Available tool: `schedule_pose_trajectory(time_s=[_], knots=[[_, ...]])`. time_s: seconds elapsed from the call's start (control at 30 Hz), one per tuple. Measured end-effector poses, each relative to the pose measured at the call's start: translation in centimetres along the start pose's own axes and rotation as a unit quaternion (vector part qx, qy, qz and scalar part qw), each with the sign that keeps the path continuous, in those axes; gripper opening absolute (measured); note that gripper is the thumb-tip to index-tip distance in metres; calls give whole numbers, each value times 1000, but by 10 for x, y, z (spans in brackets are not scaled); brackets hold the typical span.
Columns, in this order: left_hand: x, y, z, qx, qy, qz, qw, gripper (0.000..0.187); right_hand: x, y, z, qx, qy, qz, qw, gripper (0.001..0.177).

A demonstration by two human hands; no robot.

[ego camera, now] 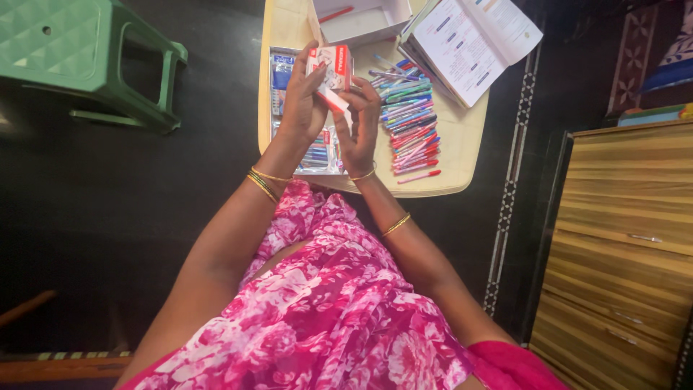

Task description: The person organizes stationery on a table by placing colored markers into a clear plastic case, then arranging other stationery items like erasers and pencil sharpeners into a white box. The person also handles a small red box and places it into the white box.

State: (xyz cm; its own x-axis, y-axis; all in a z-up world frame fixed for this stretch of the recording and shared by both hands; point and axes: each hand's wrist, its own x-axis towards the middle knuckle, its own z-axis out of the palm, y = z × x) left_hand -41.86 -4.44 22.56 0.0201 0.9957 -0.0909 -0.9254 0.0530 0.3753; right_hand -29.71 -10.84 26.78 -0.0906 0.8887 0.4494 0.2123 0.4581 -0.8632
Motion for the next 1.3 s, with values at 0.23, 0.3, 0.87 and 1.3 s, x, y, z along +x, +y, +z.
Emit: schedule_pose_trajectory(time_s=[0.23,0.3,0.87,1.3], knots=[[0,-2,4,-9,23,-7,1000,50,12,-2,-10,-114,23,-50,992,12],[1,-2,4,-16,37,6,999,48,13,1,-11,-25,19,0,1000,13],[2,-15,19,28,60,-6,998,43,7,42,-31,199,-14,154,968,24],[-1,-34,14,30,98,3,995,48,12,54,-36,244,4,152,958,17]])
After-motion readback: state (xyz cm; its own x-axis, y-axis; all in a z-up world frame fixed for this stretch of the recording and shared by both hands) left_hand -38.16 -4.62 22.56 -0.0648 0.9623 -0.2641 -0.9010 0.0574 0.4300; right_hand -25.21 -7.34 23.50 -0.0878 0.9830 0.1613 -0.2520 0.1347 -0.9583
